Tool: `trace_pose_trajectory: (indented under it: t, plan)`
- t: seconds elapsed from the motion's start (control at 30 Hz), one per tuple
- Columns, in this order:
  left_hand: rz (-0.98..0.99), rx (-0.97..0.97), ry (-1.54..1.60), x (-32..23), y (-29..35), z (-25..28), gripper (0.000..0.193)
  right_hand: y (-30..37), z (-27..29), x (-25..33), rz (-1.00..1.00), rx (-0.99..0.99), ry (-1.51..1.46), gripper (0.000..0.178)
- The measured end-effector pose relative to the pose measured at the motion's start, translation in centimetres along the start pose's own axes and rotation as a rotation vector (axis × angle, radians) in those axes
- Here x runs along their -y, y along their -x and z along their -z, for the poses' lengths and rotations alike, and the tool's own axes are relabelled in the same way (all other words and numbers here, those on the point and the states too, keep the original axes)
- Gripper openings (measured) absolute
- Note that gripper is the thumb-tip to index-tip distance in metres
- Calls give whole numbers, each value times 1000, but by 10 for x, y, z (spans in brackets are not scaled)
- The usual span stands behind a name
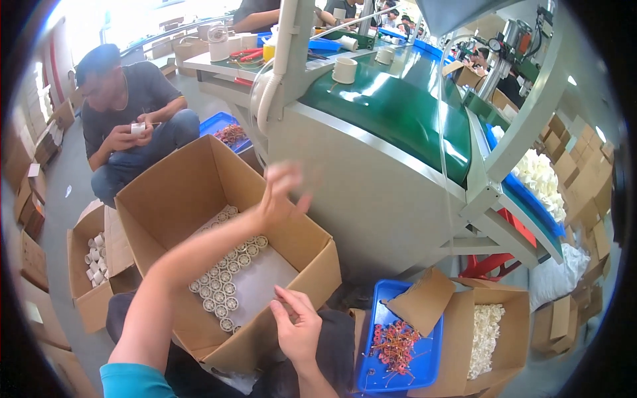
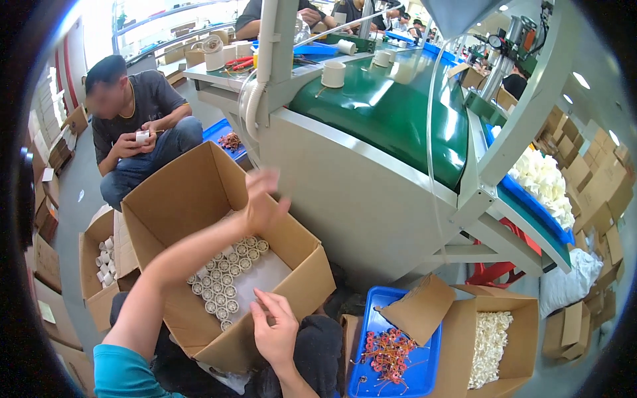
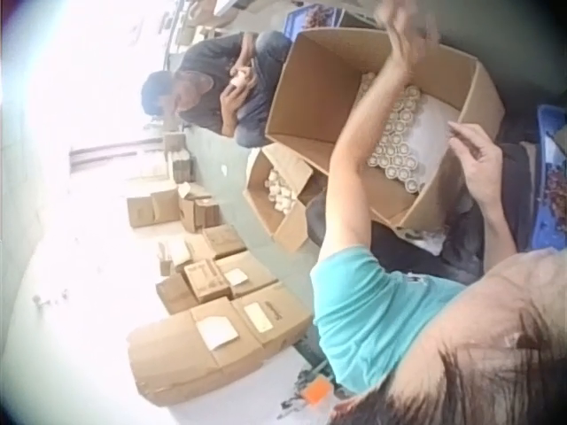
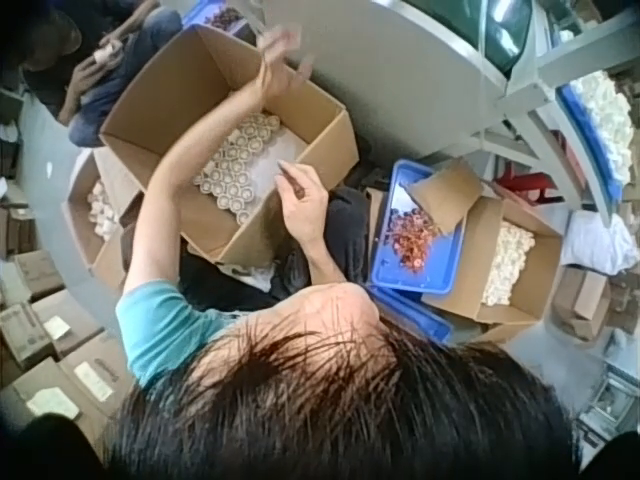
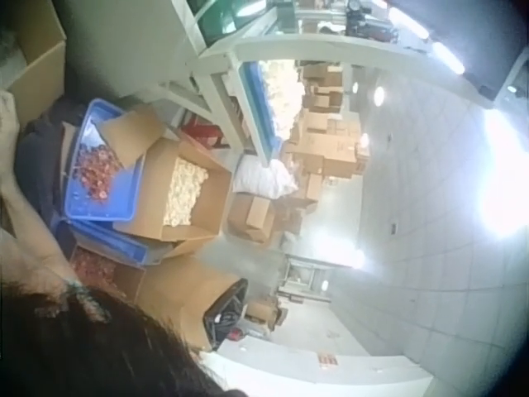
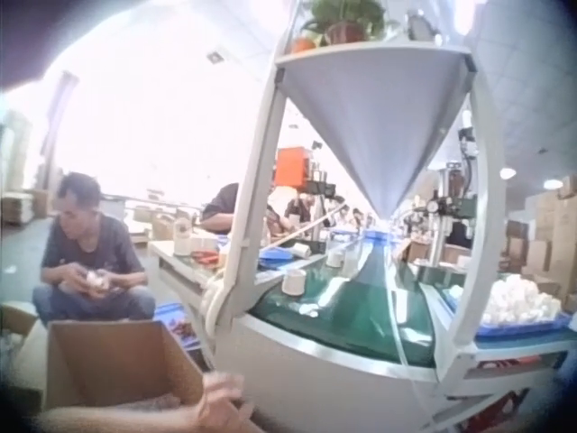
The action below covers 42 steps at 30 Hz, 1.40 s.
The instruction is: The person assembles electronic components by inserting red wires into white cylindrical parts by hand.
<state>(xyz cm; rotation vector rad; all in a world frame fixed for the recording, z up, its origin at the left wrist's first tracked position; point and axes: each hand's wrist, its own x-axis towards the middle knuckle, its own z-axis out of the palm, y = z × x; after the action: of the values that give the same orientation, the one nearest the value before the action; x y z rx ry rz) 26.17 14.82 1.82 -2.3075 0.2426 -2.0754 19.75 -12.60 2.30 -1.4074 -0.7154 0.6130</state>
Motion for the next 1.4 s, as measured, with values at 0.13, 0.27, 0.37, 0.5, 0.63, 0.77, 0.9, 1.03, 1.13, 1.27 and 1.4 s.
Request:
trace_pose_trajectory:
  t: [0.13, 0.27, 0.37, 0.5, 0.63, 0.77, 0.9, 1.03, 1.13, 1.27, 1.4]
  plan:
    - [600, 1231, -48, -63, 216, 86, 59, 1, -10, -4, 11, 41, -20, 27]
    - [65, 1920, 15, -97, 348, 160, 62, -4, -19, -11, -5, 42, -16, 28]
    - [108, 2168, -16, -118, 374, 167, 51, -7, -22, -9, -41, 44, 29, 28]
    - [146, 2134, -189, -132, 415, 202, 31, -3, -33, -9, -38, 94, 50, 29]
    - [85, 2219, -184, -135, 398, 192, 22, 2, -40, -17, -47, 103, 52, 28]
    - [108, 2170, 177, -119, 345, 129, 31, -2, -28, -19, -33, 31, 154, 26]
    - [711, 1748, 404, -48, 299, 131, 69, -13, -41, -19, 81, 45, 146, 24]
    - [1366, 1045, 663, -65, 88, 126, 55, -14, -10, -7, 122, -113, 90, 25]
    - [1769, 610, 966, -94, 4, 160, 55, -3, 42, 3, 187, -267, 99, 25]
    - [1836, 257, 1262, -122, -18, 229, 52, 26, 150, -36, 225, -554, 366, 26]
    - [1844, 127, 1511, -156, -17, 246, 57, 82, 289, -75, -123, -826, 668, 29]
